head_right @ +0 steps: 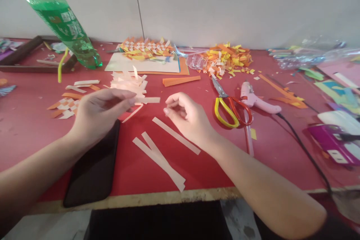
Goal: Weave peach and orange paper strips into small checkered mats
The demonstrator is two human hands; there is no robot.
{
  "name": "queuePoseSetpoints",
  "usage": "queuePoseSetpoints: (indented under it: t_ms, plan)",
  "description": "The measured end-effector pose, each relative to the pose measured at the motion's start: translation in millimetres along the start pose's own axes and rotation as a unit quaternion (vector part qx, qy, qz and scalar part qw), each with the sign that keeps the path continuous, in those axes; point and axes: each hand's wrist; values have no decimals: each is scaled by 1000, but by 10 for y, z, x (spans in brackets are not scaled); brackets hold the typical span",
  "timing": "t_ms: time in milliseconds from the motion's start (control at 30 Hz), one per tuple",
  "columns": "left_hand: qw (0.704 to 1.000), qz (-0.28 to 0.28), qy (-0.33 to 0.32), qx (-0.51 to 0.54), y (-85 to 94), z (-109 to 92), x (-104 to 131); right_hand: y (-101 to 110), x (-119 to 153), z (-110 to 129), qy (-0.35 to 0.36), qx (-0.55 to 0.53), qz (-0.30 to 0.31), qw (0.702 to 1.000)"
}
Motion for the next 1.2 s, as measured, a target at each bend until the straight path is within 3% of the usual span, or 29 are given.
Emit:
queuePoseSetpoints:
  t_ms: [133, 267, 400, 500, 567, 700, 800, 1000, 1100, 1200]
  plan:
    - [972, -119, -123, -159, 192, 54, -281, -8, 12, -22, 76, 199, 60, 975]
    - [933, -71, -205, -289, 309, 159, -447, -18, 29, -2, 64, 258, 130, 955]
    - [910, -80, -289, -287, 219, 156, -273, -36, 32, 36, 58, 256, 164, 951]
    - [909, 30, -309, -278, 88, 105, -28, -49, 38, 57, 58, 233, 154, 958]
    - [921, 89, -278, -259, 8, 75, 112, -51, 46, 70, 35, 194, 142, 970]
    - [962, 206, -95, -153, -75, 51, 212, -28, 65, 98, 11, 55, 152, 987]
    - [977, 204, 17, -52, -81, 57, 160, 19, 71, 120, 6, -30, 167, 986]
    - [971, 174, 136, 92, -90, 39, 89, 96, 61, 142, 39, -55, 224, 972]
    - [964, 157, 177, 125, -100, 28, 92, 82, 54, 113, 25, -76, 216, 973]
    - [955, 166, 204, 138, -100, 29, 96, 51, 36, 74, -21, -78, 161, 984]
Point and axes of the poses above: each hand's wrist, its own x-axis away from the middle knuckle, its own y-axis out of the back of the hand, z = x × y, and after that the axes turned 10 degrees about -z, right-handed
